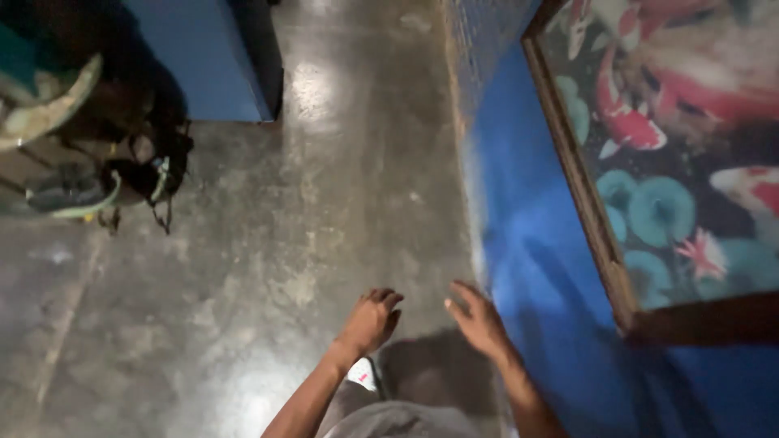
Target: Organize and move engine components including a crankshaft and pistons in a storage area.
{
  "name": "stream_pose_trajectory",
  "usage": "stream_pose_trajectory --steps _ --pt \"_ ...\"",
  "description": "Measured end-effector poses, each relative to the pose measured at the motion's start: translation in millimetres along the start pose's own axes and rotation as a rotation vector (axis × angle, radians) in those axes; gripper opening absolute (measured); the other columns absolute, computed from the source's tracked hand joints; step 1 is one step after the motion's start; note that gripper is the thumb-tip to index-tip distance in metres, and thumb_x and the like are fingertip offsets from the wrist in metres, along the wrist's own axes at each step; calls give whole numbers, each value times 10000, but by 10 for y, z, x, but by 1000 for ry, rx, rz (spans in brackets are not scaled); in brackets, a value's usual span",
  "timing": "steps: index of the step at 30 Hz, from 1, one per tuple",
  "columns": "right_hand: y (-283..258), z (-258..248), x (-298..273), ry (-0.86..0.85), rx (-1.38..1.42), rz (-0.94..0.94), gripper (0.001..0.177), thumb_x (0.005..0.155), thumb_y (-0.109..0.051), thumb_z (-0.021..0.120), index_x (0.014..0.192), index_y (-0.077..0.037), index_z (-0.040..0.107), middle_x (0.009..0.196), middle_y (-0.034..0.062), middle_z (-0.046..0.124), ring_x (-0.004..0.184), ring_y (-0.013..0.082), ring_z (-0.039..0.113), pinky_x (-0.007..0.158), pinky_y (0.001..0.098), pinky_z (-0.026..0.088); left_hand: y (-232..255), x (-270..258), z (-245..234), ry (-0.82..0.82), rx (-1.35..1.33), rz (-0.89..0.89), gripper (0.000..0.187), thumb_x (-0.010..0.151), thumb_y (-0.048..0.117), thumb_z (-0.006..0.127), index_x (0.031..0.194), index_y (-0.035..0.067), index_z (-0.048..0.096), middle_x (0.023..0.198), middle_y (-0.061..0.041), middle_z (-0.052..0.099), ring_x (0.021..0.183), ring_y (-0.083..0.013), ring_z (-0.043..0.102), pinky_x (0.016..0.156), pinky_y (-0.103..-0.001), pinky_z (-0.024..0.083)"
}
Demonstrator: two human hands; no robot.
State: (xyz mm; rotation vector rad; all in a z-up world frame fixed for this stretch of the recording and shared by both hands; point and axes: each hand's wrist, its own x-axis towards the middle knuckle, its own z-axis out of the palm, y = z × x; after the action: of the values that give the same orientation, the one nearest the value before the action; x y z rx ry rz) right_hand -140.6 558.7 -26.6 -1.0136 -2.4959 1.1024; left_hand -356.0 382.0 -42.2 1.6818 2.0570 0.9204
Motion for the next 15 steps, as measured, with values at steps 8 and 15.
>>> stream_pose_trajectory --steps 8,15 --pt "-61 -302 2243 -134 15 275 566 939 -398 659 1442 -151 580 913 142 761 711 228 675 684 381 554 -736 1883 -181 -129 39 41 385 884 182 700 1247 61 658 1370 -215 589 1235 -413 562 1023 -509 447" --pt "554 -389 4438 -103 9 -7 596 967 -407 682 1424 -48 550 1367 219 633 1256 336 607 1011 429 491 -1612 3616 -25 61 41 -39 423 883 167 722 1292 84 655 1388 -197 592 1269 -438 539 1041 -512 452"
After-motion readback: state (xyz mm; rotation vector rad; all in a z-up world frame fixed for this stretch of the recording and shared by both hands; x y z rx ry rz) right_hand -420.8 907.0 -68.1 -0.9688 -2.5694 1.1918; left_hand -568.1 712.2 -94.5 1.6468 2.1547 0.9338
